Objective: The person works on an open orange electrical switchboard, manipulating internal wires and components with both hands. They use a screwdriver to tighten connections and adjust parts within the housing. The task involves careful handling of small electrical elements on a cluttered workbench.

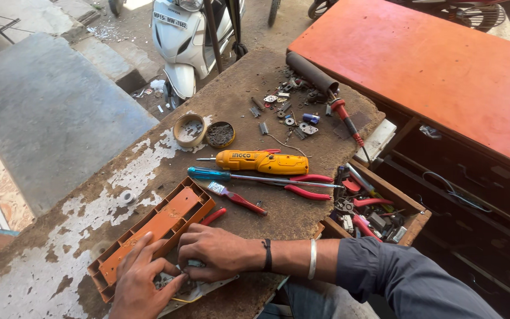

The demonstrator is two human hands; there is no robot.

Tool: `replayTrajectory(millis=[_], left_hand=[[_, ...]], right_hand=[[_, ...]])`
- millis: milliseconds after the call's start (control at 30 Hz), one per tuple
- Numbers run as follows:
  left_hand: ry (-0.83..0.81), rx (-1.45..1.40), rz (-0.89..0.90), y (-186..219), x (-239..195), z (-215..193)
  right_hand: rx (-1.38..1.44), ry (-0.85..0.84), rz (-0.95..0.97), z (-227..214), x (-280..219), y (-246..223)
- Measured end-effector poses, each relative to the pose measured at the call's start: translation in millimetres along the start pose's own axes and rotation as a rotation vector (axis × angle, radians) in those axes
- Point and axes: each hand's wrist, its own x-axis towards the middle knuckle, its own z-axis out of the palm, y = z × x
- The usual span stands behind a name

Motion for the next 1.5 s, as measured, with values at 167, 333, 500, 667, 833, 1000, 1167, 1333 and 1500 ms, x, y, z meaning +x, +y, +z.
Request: replayTrajectory(millis=[167, 333, 500, 667, 833, 1000, 1167, 1333, 1500], left_hand=[[-0.003, 0.01, -0.013, 6, -1, -3], [0.072, -0.014, 0.022, 20, -5, -11], [0.256, -0.195, 0.21, 18, -13, -14], [0.247, -0.275, 0.222, 9, -23, -13], [0.252, -0.278, 0.208, 10, -26, -11], [0.177, -0.273, 0.158, 7, -20, -7], [0.173, -0.272, 0.166, 4, -23, -7], [0.175, -0.264, 0.159, 6, -23, -8], [0.166, -0.262, 0.156, 6, -22, -8]], right_hand=[[-0.007, -0.026, 0.017, 0, 0, 2], [0.021, 0.0, 0.001, 0, 0, 2], [0.1, 0.041, -0.007, 0, 7, 6], [0.15, -0.026, 0.065, 0, 14, 2], [0.119, -0.044, 0.175, 3, 19, -13], [0.123, -0.074, 0.293, 2, 24, -19], [0.185, -0.09, 0.408, 0, 20, -18], [0.19, -0.098, 0.25, -5, 21, -16], [0.149, -0.101, 0.1, -7, 17, -15]])
